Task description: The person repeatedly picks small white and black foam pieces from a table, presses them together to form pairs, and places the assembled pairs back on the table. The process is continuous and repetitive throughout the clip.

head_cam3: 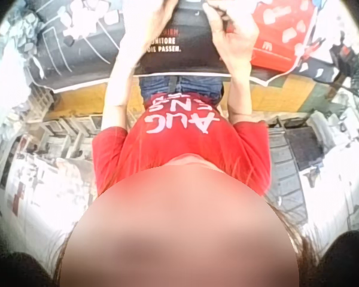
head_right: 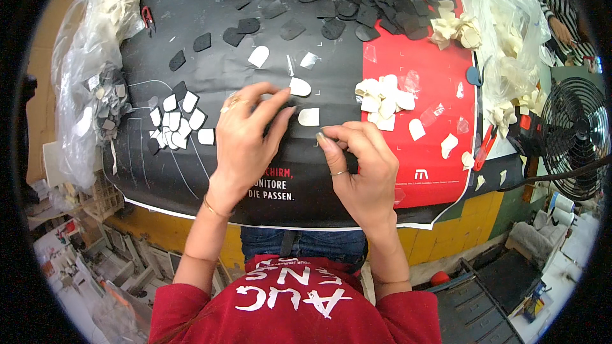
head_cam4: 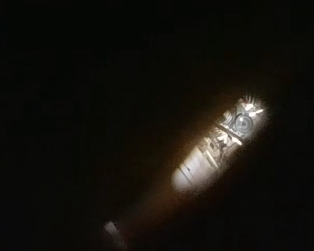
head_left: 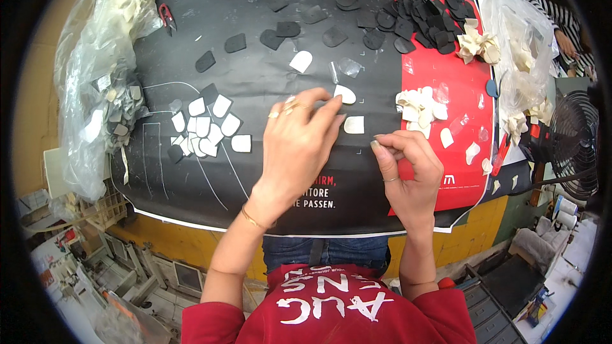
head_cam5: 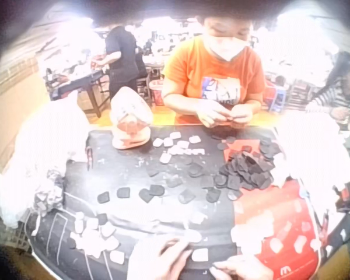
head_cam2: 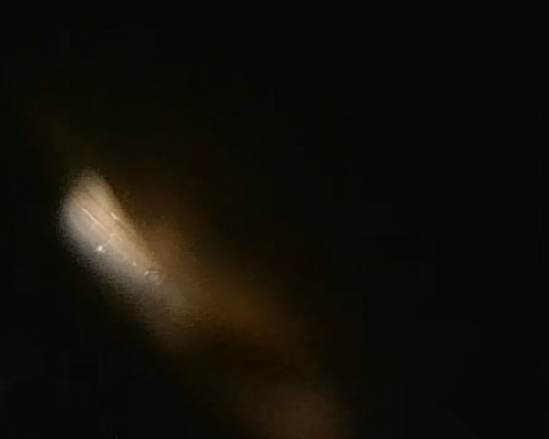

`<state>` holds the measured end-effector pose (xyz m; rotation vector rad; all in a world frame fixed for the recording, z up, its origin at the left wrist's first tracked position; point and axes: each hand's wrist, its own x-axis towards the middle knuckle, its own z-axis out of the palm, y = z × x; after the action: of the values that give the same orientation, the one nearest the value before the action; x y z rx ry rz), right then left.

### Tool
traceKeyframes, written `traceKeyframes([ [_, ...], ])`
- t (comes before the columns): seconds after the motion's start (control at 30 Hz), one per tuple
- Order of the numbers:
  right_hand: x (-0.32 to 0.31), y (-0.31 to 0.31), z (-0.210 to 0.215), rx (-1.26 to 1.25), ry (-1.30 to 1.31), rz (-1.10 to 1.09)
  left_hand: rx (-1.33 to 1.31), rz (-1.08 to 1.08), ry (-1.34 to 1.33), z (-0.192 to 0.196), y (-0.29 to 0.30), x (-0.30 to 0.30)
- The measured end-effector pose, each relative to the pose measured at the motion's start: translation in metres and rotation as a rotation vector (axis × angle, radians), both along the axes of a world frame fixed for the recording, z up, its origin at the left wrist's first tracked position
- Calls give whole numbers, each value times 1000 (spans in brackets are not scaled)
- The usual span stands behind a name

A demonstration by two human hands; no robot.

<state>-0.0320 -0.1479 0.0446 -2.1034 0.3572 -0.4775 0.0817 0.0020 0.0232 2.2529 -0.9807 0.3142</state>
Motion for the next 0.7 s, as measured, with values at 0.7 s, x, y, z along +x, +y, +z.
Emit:
traceKeyframes([
  [0.7, -14, 3, 16, 533, 73, 124, -221, -114, 70, 14, 5, -49],
])
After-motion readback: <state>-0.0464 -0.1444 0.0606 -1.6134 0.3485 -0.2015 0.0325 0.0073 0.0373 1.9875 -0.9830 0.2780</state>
